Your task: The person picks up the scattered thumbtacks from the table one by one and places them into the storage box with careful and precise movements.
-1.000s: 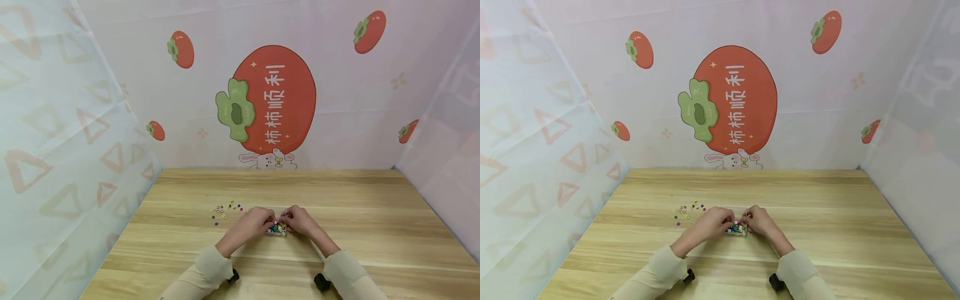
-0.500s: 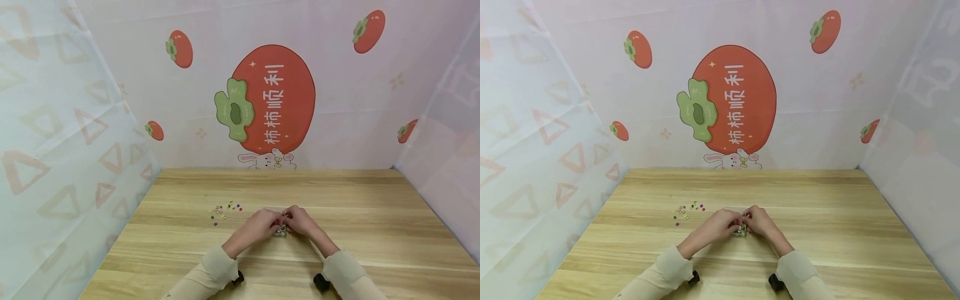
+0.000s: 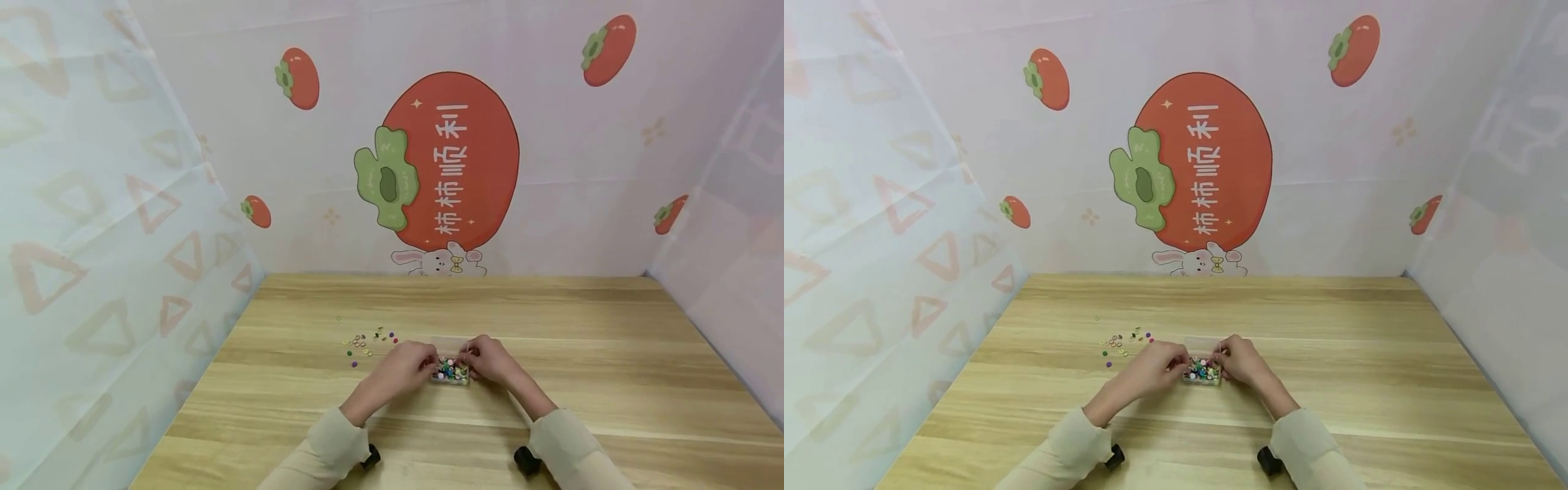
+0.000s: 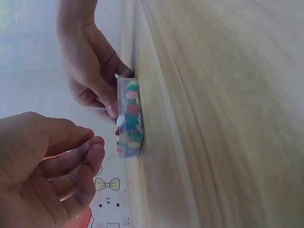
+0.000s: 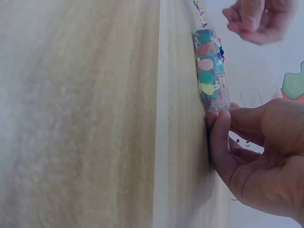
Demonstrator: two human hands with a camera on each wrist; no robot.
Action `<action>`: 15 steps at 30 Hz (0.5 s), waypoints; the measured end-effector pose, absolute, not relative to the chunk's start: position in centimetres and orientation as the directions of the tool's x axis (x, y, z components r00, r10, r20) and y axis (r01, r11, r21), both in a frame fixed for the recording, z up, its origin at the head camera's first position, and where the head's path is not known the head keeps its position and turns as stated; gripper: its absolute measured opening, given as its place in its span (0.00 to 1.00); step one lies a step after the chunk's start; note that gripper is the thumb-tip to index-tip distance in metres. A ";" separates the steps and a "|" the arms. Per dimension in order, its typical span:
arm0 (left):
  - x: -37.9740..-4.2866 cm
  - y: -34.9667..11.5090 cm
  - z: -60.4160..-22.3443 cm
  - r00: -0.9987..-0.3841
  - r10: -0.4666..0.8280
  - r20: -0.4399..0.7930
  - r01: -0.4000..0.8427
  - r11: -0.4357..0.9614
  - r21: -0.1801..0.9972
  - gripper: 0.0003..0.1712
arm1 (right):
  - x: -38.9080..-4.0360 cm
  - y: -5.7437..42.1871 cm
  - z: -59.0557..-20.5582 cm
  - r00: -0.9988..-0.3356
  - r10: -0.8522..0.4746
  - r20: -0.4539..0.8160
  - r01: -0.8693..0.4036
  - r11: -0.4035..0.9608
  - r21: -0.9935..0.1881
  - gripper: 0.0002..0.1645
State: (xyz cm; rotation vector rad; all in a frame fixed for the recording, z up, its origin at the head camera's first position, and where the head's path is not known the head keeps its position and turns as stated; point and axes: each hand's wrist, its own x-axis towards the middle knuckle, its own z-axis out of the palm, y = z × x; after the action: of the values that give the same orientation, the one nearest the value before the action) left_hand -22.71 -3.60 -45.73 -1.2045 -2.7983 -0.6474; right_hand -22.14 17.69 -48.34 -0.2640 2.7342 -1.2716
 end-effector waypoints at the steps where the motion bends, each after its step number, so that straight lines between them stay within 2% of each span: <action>1: -22.7 -4.0 -45.8 -0.709 0.682 0.180 0.691 0.622 0.369 0.03 | -22.1 17.7 -48.4 -0.979 -0.204 -0.028 -0.110 0.632 -0.767 0.09; 15: -23.1 -9.8 -46.5 -0.799 0.574 0.177 0.590 0.693 0.415 0.04 | -22.1 17.7 -48.4 -0.978 -0.208 -0.028 -0.114 0.640 -0.760 0.08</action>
State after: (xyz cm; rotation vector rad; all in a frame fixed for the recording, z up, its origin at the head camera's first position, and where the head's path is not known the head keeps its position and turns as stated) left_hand -23.09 -9.84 -46.45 -0.9839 -2.8592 -0.7188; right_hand -22.12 17.73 -48.37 -0.2705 2.7412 -1.2585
